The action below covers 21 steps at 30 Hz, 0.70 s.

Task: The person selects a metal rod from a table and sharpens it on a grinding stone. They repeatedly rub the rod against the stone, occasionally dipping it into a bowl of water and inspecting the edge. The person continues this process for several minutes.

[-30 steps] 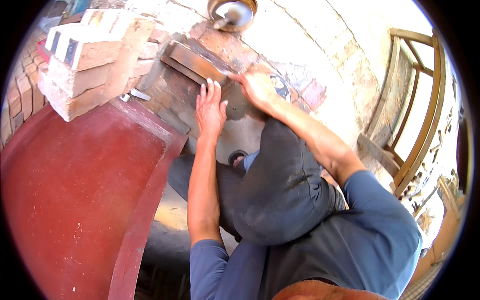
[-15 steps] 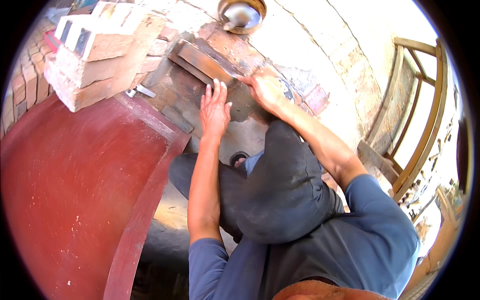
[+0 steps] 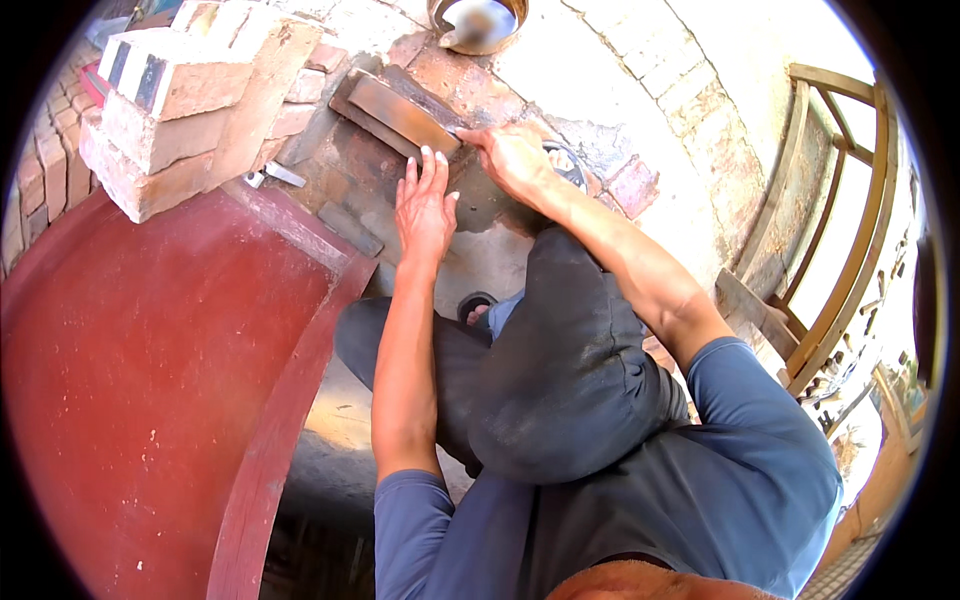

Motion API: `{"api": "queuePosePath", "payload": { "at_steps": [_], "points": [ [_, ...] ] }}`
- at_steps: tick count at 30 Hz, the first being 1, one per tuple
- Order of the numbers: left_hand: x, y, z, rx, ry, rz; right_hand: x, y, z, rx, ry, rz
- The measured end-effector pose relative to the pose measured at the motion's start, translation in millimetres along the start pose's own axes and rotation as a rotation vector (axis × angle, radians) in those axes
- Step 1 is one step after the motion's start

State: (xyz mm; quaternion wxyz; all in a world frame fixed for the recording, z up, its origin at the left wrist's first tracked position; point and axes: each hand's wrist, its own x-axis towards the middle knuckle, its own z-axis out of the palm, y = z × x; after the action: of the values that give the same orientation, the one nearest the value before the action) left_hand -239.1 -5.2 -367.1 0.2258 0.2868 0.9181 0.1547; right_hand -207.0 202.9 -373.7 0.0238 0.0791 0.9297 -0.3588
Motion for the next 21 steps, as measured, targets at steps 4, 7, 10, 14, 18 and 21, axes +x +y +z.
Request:
{"api": "queuePosePath", "payload": {
  "at_steps": [4, 7, 10, 14, 18, 21],
  "points": [
    [4.9, 7.6, -6.9, 0.036, -0.065, -0.009, -23.0, -4.4, -17.0, -0.018, -0.111, 0.141],
    [1.8, 5.7, -1.7, -0.008, 0.014, 0.022, -5.5, -10.7, -15.5, -0.036, -0.089, 0.082],
    [3.3, 6.9, -0.1, 0.007, -0.006, 0.018, -9.2, 4.7, -7.5, -0.026, -0.020, 0.030],
    [15.3, 6.0, -5.3, 0.038, 0.001, 0.003, -10.5, 0.8, -14.2, -0.065, -0.072, 0.065],
    [-1.5, 3.2, 0.9, 0.024, -0.020, 0.017, 1.7, -5.5, -8.4, -0.008, -0.050, 0.035],
    [2.7, 6.3, -5.3, 0.034, -0.058, 0.002, -23.1, -0.6, -16.5, -0.019, -0.113, 0.082]
  ]
}}
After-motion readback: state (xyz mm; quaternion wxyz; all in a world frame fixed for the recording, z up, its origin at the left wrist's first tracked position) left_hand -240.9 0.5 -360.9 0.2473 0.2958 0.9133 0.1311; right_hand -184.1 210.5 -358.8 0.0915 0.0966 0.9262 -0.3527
